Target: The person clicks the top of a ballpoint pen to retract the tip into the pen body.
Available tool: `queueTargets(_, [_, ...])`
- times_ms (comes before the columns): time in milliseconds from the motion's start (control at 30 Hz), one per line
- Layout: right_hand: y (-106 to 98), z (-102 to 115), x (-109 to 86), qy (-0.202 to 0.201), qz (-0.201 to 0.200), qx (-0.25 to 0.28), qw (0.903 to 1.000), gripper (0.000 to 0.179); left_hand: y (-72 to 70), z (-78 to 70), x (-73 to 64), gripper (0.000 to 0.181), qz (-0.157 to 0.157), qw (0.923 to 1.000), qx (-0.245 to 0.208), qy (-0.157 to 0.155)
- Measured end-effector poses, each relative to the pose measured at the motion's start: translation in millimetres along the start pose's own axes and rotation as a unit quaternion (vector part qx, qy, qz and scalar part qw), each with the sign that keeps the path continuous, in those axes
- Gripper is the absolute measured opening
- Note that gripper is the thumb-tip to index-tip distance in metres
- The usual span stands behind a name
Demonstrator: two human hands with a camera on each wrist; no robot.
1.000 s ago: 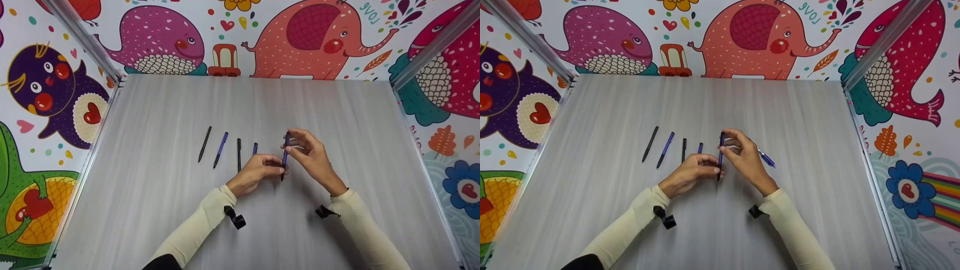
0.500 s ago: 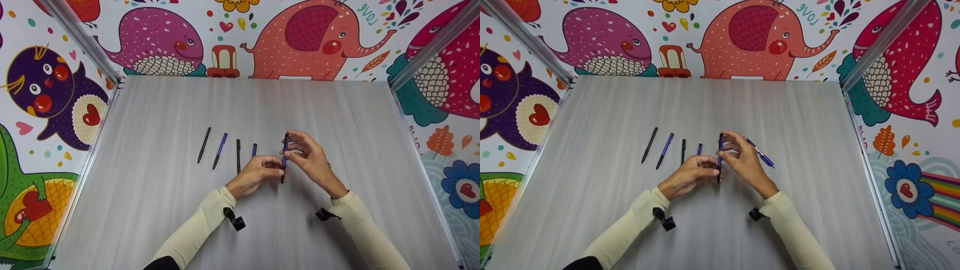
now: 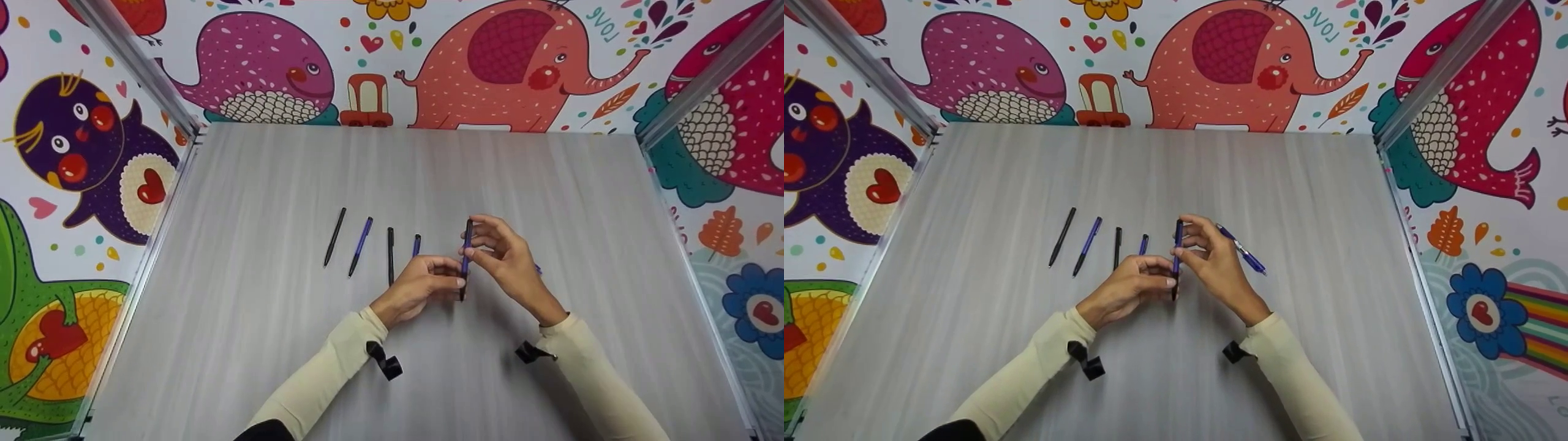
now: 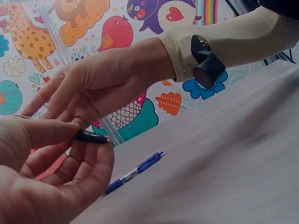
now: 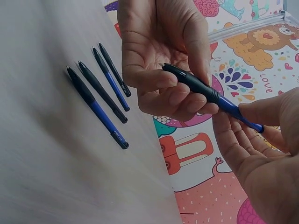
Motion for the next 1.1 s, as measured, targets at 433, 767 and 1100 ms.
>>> queueTargets(433, [-2.3, 2.2, -1.8, 0.01, -0.009, -0.01, 0.9999, 0.057, 4.0, 1.5, -0.4, 0.018, 0.002, 0.9999, 0.01, 0.01])
queueTargets(767, [-2.9, -0.2, -4.5, 0.015, -0.004, -0.017, 0.9997, 0.053, 2.4, 5.1, -1.3, 0.017, 0.008, 0.9999, 0.009, 0.002])
queueTargets(1100, [-3.5, -3.2, -8.1, -0.001, -0.019, -0.021, 0.9996, 0.058, 3.9, 6.0, -0.1, 0.019, 0.002, 0.9998, 0.018, -0.006])
Point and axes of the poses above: each hand's wrist, its own x-axis towards the middle knuckle, its own y-axis out of the palm, z = x × y, the point moved 2 cm from there along x, towards the middle knuckle, and after that the axes turned 6 degrees about -x, right-handed, at the moved point
